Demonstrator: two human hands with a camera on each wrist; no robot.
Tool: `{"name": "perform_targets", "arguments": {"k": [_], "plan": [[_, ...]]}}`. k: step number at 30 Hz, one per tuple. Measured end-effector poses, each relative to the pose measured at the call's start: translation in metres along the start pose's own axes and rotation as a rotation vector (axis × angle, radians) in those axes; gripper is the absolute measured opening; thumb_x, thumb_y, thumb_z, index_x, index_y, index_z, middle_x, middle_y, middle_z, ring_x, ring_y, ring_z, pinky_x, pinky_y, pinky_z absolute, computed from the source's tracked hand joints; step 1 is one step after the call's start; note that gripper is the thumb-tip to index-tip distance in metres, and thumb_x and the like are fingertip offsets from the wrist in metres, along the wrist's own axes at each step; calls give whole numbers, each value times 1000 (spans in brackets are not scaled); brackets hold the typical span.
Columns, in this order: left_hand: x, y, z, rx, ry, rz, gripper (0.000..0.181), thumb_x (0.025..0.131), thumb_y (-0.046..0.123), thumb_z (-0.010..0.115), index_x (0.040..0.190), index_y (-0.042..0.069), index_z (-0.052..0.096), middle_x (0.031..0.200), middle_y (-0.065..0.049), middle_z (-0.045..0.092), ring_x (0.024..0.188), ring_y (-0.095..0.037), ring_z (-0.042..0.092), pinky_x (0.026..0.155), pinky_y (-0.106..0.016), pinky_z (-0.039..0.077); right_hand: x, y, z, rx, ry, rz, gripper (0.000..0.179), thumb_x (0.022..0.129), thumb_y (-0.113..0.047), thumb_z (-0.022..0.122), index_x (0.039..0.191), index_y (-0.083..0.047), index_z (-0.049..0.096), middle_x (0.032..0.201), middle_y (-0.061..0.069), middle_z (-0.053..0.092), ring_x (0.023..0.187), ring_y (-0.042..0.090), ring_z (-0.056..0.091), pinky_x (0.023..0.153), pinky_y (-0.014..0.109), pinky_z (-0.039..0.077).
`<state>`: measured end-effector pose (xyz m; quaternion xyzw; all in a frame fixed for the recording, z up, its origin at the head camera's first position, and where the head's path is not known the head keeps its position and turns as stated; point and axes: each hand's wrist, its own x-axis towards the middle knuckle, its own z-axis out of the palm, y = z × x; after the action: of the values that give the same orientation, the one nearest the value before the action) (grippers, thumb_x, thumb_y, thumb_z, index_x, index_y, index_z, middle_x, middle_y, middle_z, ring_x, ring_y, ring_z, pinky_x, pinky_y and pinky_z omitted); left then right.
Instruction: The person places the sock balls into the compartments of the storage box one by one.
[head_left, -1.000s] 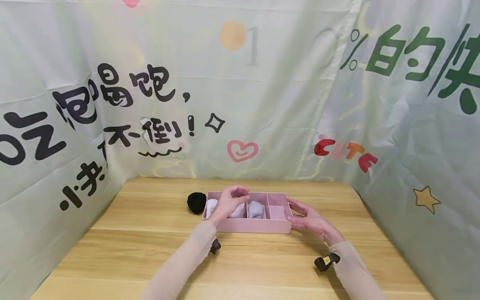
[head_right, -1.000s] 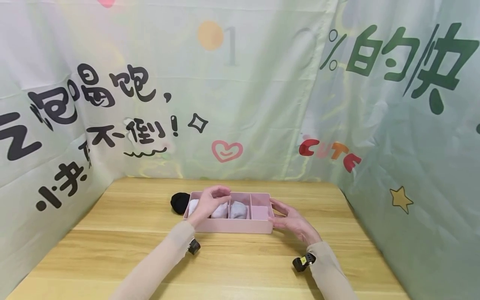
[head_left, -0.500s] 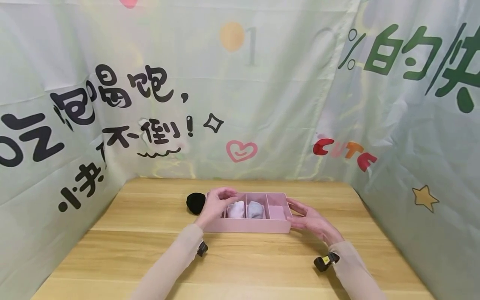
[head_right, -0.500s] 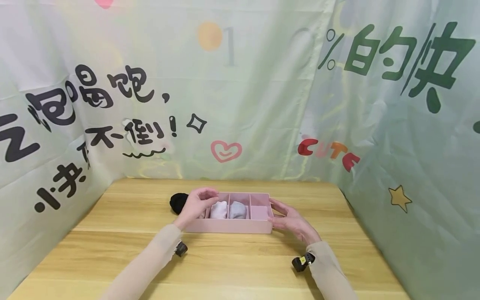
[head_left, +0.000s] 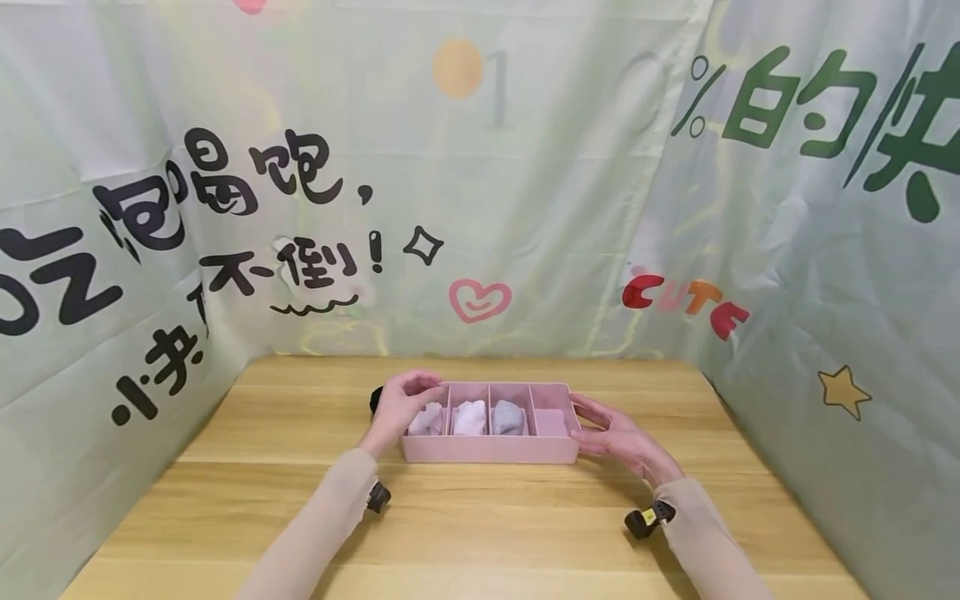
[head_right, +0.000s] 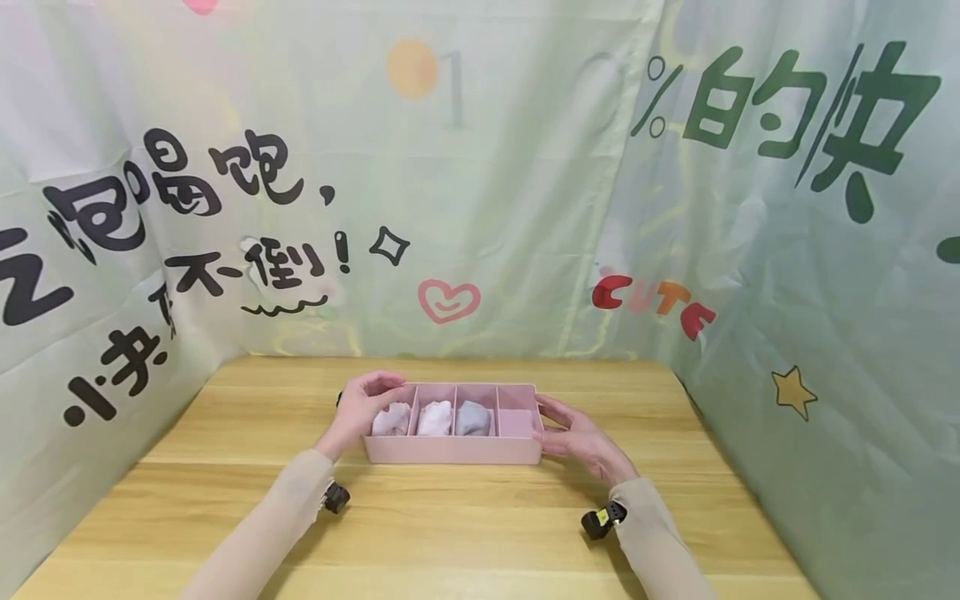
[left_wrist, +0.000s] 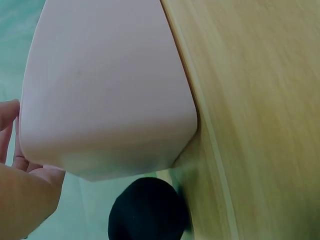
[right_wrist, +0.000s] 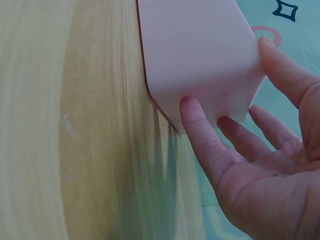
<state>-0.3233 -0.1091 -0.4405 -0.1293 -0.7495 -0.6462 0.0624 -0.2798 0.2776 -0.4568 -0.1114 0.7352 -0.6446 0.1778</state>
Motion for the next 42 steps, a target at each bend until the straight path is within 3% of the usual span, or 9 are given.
{"name": "perform_targets", "arguments": {"k": [4, 11, 21, 27, 33, 37, 42], "plan": [[-1, 0, -6, -6, 24, -26, 26, 85, 6, 74, 109, -3, 69, 103, -23, 70, 76, -11, 64, 63, -23, 51, 0, 1, 0, -8, -16, -7, 77, 96, -5, 60, 158, -9, 15, 163, 21, 10, 144, 46, 24, 99, 37, 50], [1, -4, -20, -42, 75, -48, 25, 86, 0, 71, 110, -7, 67, 107, -28, 67, 76, -8, 61, 63, -22, 50, 0, 0, 0, 4, -19, -18, 79, 94, -6, 63, 157, -9, 16, 163, 20, 10, 144, 46, 24, 100, 38, 50], [6, -11, -50, -29, 138, -53, 24, 87, 2, 71, 109, -6, 67, 95, -8, 73, 74, -6, 64, 64, -26, 53, -1, 0, -2, 10, -12, -16, 77, 95, -4, 62, 157, -7, 16, 162, 23, 11, 141, 48, 29, 99, 38, 51], [7, -17, -65, -15, 159, -90, 28, 86, 4, 73, 113, -2, 67, 101, -3, 73, 82, -3, 64, 66, -24, 51, 0, 0, 0, 18, 1, -4, 77, 95, -4, 62, 157, -8, 17, 163, 22, 11, 142, 48, 28, 98, 38, 51], [5, -25, -75, 30, 194, -150, 37, 85, 3, 73, 121, -3, 65, 107, -5, 71, 90, -7, 59, 67, -21, 49, 0, 1, 1, 17, 7, 12, 77, 94, -4, 62, 157, -9, 17, 163, 20, 12, 143, 46, 26, 98, 37, 52], [6, -31, -80, 66, 169, -214, 43, 85, 7, 75, 125, 1, 64, 126, -15, 64, 107, -18, 54, 75, -20, 46, 0, 1, 1, 18, 13, 11, 77, 94, -4, 63, 157, -10, 19, 163, 19, 12, 143, 46, 27, 98, 37, 52], [10, -37, -83, 79, 134, -301, 47, 84, 11, 76, 129, 6, 63, 136, -16, 54, 120, -27, 46, 74, -25, 43, 0, 0, 1, 18, 10, 10, 77, 94, -5, 63, 157, -9, 19, 163, 19, 12, 143, 46, 27, 99, 37, 51]]}}
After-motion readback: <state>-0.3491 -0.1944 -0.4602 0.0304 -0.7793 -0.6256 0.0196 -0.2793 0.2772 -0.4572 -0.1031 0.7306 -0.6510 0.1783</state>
